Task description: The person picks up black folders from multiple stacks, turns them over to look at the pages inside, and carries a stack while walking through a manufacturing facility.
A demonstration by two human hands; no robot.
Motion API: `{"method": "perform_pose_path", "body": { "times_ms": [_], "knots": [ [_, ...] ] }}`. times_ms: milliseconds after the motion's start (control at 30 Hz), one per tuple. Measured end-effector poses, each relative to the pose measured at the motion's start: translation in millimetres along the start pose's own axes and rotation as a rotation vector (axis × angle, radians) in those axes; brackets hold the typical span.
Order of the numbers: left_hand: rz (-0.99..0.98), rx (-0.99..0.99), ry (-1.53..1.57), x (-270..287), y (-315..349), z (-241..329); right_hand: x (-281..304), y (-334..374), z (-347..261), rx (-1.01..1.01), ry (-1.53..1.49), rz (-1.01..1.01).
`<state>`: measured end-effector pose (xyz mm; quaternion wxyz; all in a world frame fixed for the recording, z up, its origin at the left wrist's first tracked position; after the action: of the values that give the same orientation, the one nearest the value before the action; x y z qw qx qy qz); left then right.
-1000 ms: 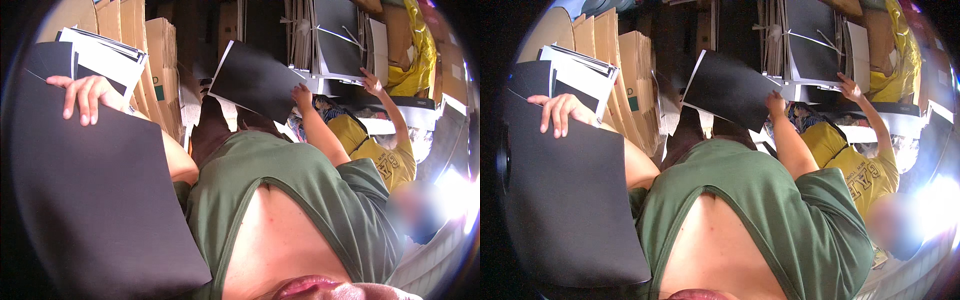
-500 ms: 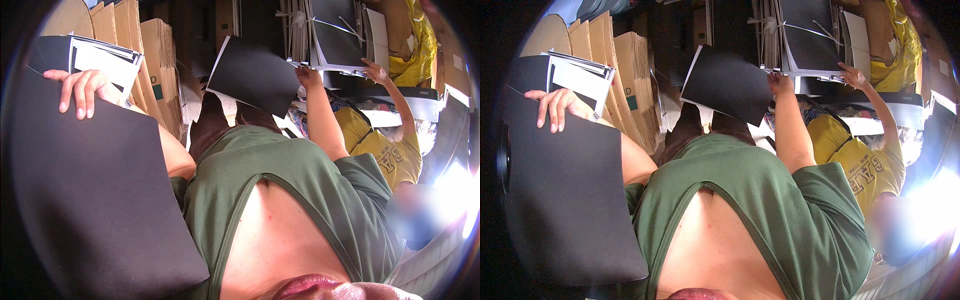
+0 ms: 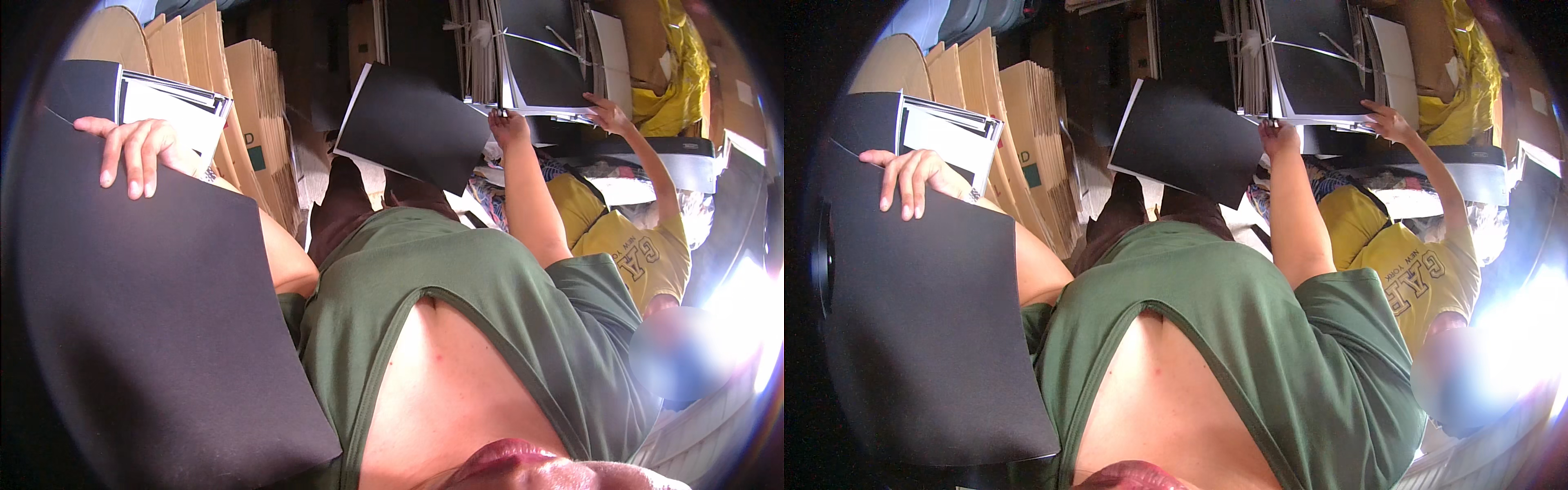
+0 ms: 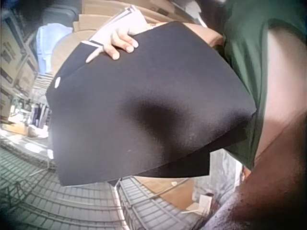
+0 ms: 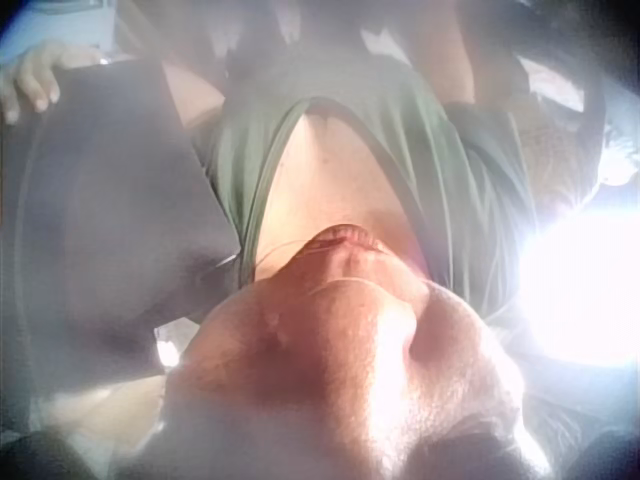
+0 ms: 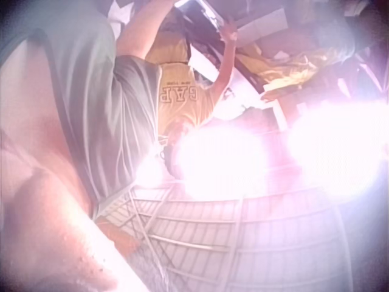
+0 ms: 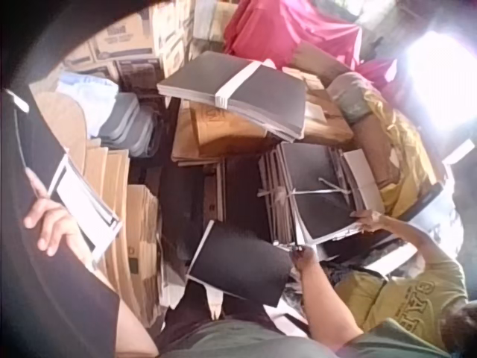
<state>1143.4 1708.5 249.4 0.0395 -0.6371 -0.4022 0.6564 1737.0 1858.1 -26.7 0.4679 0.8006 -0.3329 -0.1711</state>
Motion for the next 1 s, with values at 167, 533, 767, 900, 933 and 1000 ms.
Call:
{"method": "perform_pose_path", "body": {
  "times_ms": [167,533,767,900,933,1000],
  "knots": [
    [0.021,-0.013,0.042,3,-3,-4,16,-33,-5,0.038,-0.141,-0.08],
    [0.005,0.026,-0.036,3,2,6,-1,60,-34,-0.063,0.249,0.076],
    [0.033,0.021,0.024,2,-8,-4,5,61,-49,-0.078,0.212,0.013],
    [-0.069,0.058,0.011,3,-7,0,-2,74,-47,-0.102,0.175,0.052],
    [-0.09,0.063,0.012,3,-7,-1,-1,70,-47,-0.132,0.131,0.057],
    [-0.101,0.04,0.017,3,-6,-3,1,69,-46,-0.15,0.099,0.062]
  ]
}}
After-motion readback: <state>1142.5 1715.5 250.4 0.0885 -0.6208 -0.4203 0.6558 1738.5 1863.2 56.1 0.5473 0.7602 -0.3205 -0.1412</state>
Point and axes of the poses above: each hand's wrist, its own y-axis away from the middle knuckle, its own x-axis out of the back of the hand, z = x × y, the point moved 5 cm from there along -y, towards the middle knuckle, and after that the axes turned 4 degrees about z, right-handed, at the moved point
